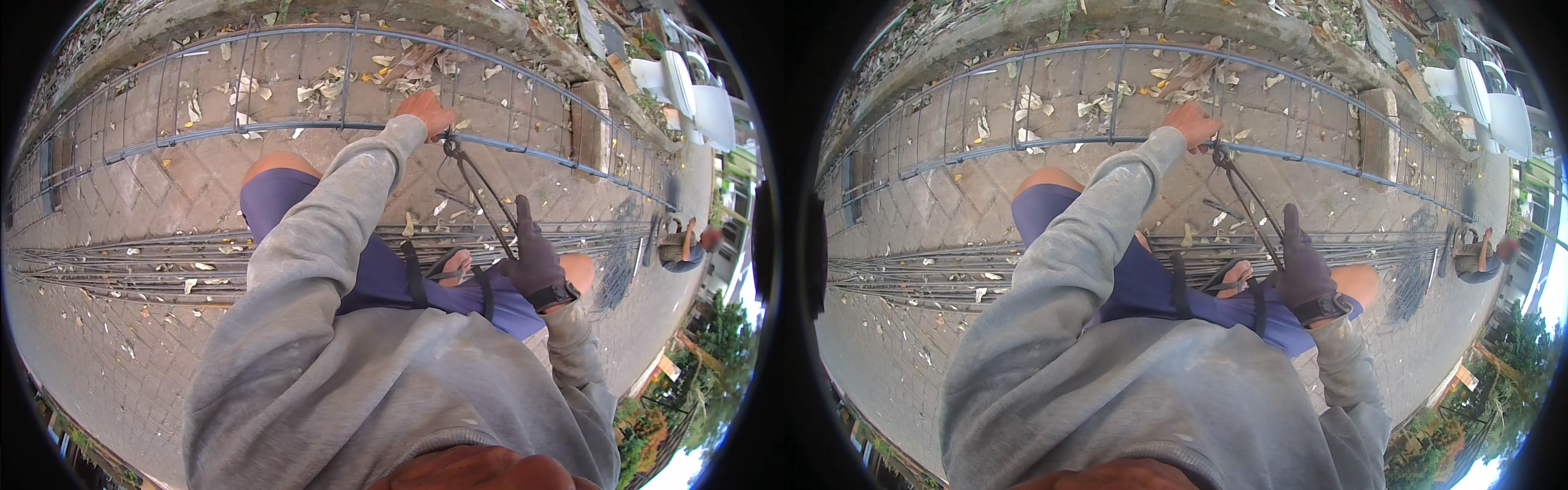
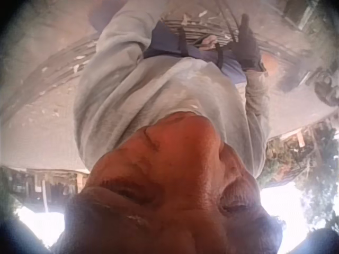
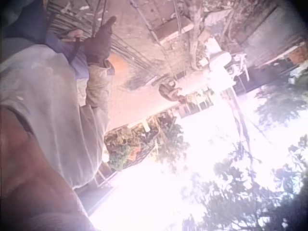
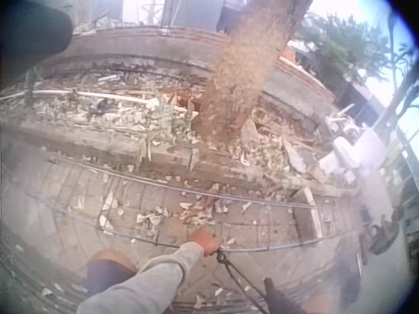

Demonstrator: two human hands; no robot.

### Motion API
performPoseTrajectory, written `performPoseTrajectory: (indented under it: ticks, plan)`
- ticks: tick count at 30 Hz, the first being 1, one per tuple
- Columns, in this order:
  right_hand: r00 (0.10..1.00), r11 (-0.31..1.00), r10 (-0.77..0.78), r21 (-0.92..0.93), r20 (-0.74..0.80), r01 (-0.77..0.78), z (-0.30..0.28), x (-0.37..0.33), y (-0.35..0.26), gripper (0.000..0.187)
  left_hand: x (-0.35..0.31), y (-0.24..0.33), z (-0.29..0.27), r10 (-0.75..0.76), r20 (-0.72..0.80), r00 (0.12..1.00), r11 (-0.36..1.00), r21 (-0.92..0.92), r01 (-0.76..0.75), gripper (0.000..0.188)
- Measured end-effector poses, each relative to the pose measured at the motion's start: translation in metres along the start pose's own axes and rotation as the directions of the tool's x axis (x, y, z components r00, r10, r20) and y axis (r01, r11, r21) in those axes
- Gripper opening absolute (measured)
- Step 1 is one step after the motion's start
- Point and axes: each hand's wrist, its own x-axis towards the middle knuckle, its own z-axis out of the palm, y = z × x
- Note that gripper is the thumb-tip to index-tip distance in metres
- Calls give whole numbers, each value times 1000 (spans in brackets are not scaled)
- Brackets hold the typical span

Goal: The person sits on a paved outdoor area and assembles a wire mesh grid by tying intersecting wires together. They use a wire twister tool to twist binding wires at the intersections, securing the mesh structure.

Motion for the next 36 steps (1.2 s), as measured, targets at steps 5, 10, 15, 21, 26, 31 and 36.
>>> performPoseTrajectory:
  ticks: [5,10,15,21,26,31,36]
  plan:
    - [992,994,-19,-101,128,32,-30,11,-2,73,-2,10,0,-30,-34,999,996,79,33,54]
    - [954,964,-171,-157,247,214,-94,47,-4,50,9,8,2,-82,46,996,994,79,78,38]
    - [840,980,85,-198,537,27,-151,83,-36,51,16,4,12,-69,-13,998,987,142,70,46]
    - [935,982,-124,-96,332,164,-113,57,10,49,22,2,9,-32,83,996,988,151,19,50]
    - [797,351,-272,827,539,-440,0,32,65,40,17,-9,14,-52,-4,999,991,121,52,55]
    - [982,979,-101,158,-159,126,57,21,72,45,28,-23,23,24,-62,998,991,136,-15,50]
    - [947,992,93,-48,-308,-113,98,19,64,40,14,-11,22,40,-240,970,971,238,19,43]
